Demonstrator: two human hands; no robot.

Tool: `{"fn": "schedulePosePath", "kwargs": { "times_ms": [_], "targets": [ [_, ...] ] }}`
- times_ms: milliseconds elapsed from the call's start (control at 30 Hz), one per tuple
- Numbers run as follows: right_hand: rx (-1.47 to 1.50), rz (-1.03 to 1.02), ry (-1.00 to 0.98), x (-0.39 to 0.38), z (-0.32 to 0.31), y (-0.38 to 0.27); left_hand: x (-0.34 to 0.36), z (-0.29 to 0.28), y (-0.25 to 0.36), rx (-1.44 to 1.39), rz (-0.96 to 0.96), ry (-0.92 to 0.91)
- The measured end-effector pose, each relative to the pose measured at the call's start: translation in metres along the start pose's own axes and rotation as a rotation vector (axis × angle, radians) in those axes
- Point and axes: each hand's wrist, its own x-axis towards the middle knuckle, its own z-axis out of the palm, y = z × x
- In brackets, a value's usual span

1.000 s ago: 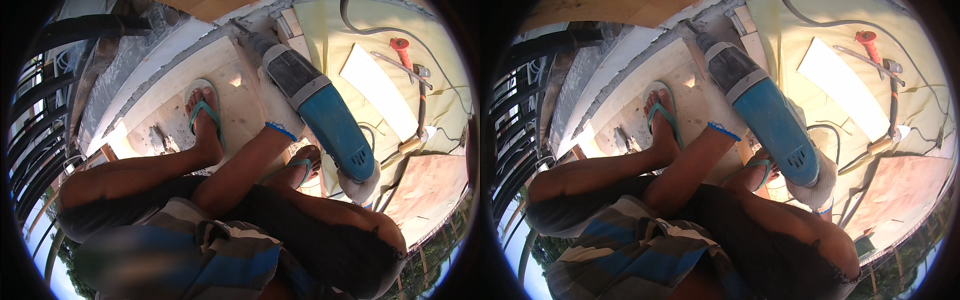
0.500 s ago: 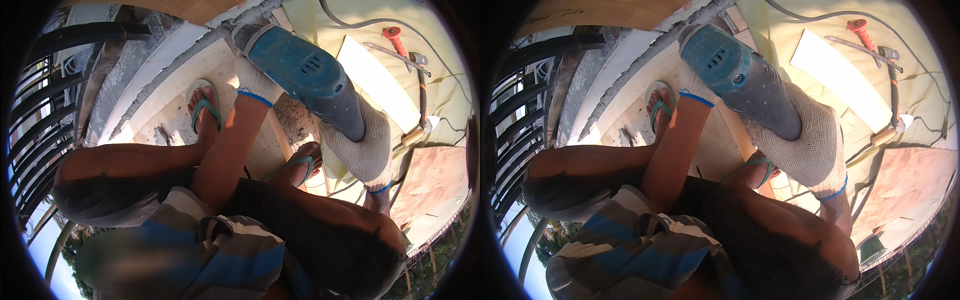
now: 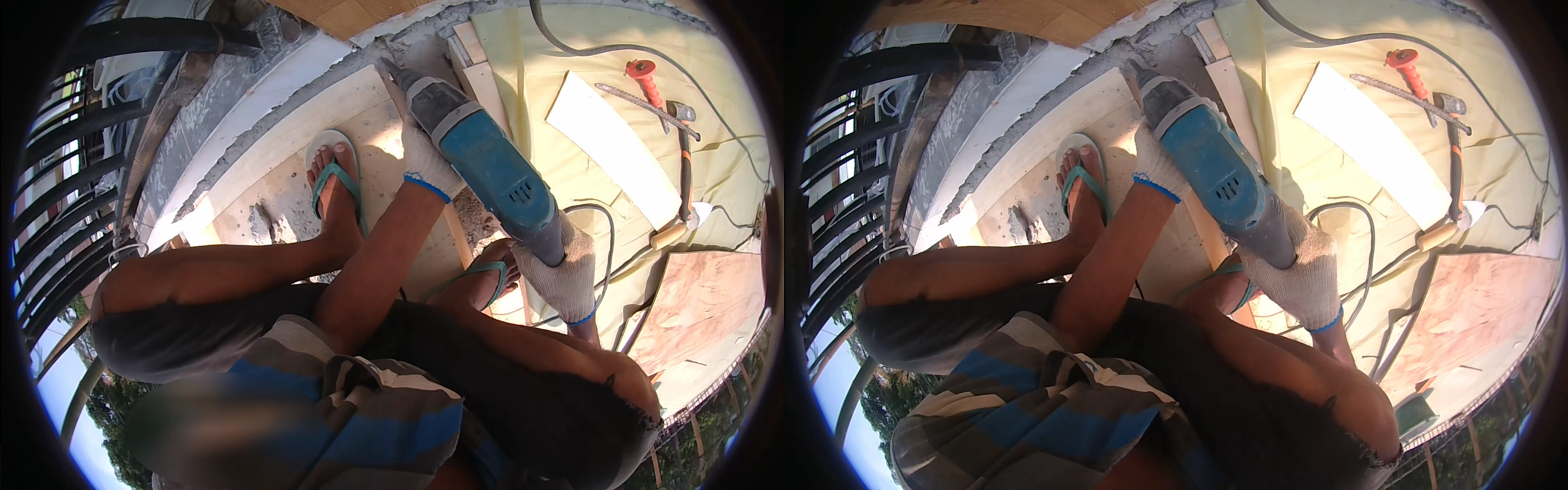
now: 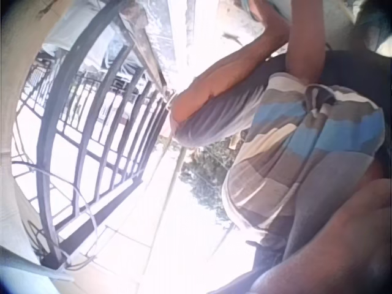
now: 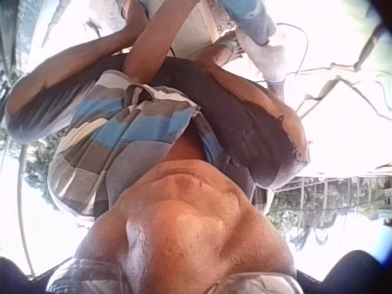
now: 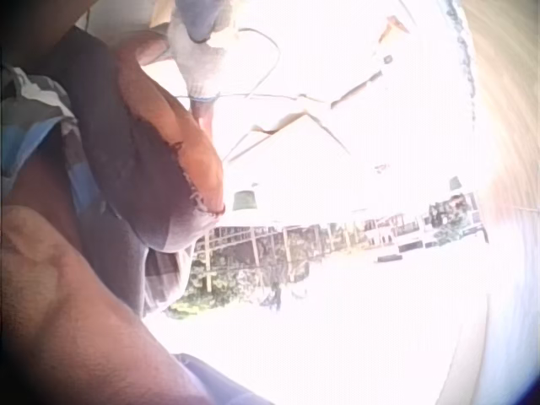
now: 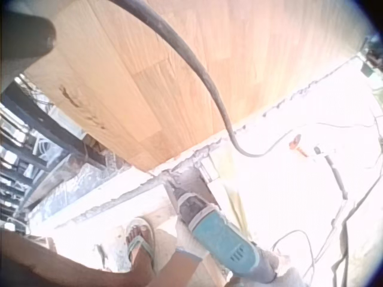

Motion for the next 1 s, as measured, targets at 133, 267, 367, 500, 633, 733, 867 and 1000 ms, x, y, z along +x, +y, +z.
{"fn": "schedulePosePath", "kwargs": {
  "times_ms": [133, 267, 367, 500, 633, 733, 867, 1000],
  "targets": [
    [-0.142, -0.098, 0.045, 0.006, 0.001, -0.006, -0.001, 0.01, -0.001, 0.04, 0.013, 0.108],
    [-0.204, -0.06, -0.008, 0.024, -0.01, -0.026, 0.005, 0.023, 0.004, -0.094, 0.0, 0.03],
    [-0.352, -0.057, -0.113, 0.049, -0.03, -0.053, 0.018, 0.033, 0.013, -0.165, -0.03, -0.027],
    [-0.186, 0.075, -0.039, 0.063, -0.043, -0.096, 0.029, 0.043, 0.016, -0.268, -0.051, -0.101],
    [-0.264, 0.116, -0.025, 0.068, -0.039, -0.114, 0.034, 0.047, 0.019, -0.233, 0.03, -0.083],
    [-0.286, 0.171, -0.022, 0.073, -0.038, -0.12, 0.036, 0.043, 0.025, -0.255, -0.023, -0.127],
    [-0.202, 0.162, -0.025, 0.074, -0.031, -0.138, 0.038, 0.034, 0.039, -0.362, -0.158, -0.289],
    [-0.138, -0.009, 0.032, 0.064, -0.021, -0.16, 0.046, 0.032, 0.049, -0.306, -0.149, -0.294]
  ]
}}
